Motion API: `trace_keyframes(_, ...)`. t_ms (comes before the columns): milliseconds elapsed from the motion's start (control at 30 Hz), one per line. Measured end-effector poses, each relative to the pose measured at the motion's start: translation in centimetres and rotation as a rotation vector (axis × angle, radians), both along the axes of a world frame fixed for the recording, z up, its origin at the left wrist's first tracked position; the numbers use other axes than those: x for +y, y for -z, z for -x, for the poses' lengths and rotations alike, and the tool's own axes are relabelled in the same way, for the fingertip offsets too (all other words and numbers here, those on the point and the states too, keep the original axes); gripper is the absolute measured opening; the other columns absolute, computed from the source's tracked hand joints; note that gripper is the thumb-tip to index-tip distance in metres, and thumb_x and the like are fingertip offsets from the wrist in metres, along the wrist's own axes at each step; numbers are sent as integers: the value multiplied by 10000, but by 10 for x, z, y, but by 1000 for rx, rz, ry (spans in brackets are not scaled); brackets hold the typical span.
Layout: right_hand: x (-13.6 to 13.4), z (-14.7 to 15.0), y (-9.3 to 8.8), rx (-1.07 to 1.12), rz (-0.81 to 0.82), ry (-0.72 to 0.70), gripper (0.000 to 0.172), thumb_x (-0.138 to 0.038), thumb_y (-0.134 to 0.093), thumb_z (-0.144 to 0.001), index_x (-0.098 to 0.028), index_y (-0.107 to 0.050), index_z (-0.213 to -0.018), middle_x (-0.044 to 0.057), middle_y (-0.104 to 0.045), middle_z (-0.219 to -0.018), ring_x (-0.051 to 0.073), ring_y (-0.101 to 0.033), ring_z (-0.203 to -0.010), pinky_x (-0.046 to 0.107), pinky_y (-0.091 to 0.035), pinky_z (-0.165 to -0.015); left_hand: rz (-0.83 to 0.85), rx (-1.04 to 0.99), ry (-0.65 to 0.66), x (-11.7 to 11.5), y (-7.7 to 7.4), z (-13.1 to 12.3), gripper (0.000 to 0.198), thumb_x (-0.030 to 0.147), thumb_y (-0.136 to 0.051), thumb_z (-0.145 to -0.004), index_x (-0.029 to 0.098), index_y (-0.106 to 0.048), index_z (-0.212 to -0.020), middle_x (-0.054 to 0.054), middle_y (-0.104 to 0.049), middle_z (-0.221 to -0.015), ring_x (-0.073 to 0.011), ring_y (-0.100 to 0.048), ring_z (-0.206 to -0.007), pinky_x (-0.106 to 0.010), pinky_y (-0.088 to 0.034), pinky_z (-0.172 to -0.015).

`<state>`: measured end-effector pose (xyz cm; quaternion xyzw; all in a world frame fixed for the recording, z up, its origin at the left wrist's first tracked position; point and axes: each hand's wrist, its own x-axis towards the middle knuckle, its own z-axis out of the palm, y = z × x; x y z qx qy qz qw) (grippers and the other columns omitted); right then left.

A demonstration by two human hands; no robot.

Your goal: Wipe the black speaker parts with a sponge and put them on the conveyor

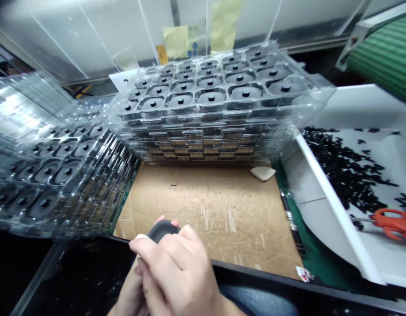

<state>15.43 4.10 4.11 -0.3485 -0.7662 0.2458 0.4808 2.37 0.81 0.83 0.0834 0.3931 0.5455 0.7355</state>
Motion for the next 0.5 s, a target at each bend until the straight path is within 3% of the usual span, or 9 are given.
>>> trace_keyframes(100,3,8,-6,-163,160,-135,201,-103,-483,-843,-205,-629,-936,-10,-699,-806,116,-616,-665,269,-447,-641,17,-11,7,-3,3,1,496,381,-792,-557,339,-657,-1033,4,-648,-1118,-243,-559,-1075,-382,-343,-1032)
trace_keyframes(167,6,10,-6,-163,172,-90,207,-112,-452,-859,-189,-627,-938,-2,-692,-789,118,-608,-653,280,-435,-641,21,-26,10,-4,5,0,504,386,-791,-558,346,-654,-1041,2,-647,-1133,-247,-522,-1138,-366,-321,-1048)
trace_keyframes(233,7,10,-4,-96,79,-1,220,-112,-439,-860,-142,-608,-997,33,-683,-786,134,-592,-634,299,-422,-622,21,-49,27,-4,5,-2,489,389,-781,-575,318,-662,-1043,-17,-651,-1142,-243,-496,-1180,-343,-310,-1056)
trace_keyframes(300,3,4,-2,-79,26,-19,223,-109,-453,-857,-146,-593,-1027,37,-682,-812,139,-593,-659,302,-425,-651,-5,-78,50,-1,5,-2,516,384,-796,-551,292,-667,-1042,-23,-666,-1120,-233,-546,-1123,-325,-355,-1022)
trace_keyframes(400,-6,-14,1,-209,145,-128,224,-102,-467,-857,-225,-585,-1004,-17,-679,-832,119,-598,-683,278,-423,-707,-67,-170,102,3,9,2,548,338,-831,-498,292,-673,-1020,-3,-691,-1067,-200,-625,-972,-284,-446,-900)
trace_keyframes(500,-8,-29,0,-360,197,-26,247,-102,-429,-875,-208,-569,-1049,-6,-632,-748,128,-532,-613,280,-382,-621,-62,-192,160,4,13,3,550,318,-827,-520,273,-661,-1043,-20,-700,-1023,-178,-630,-924,-255,-457,-844)
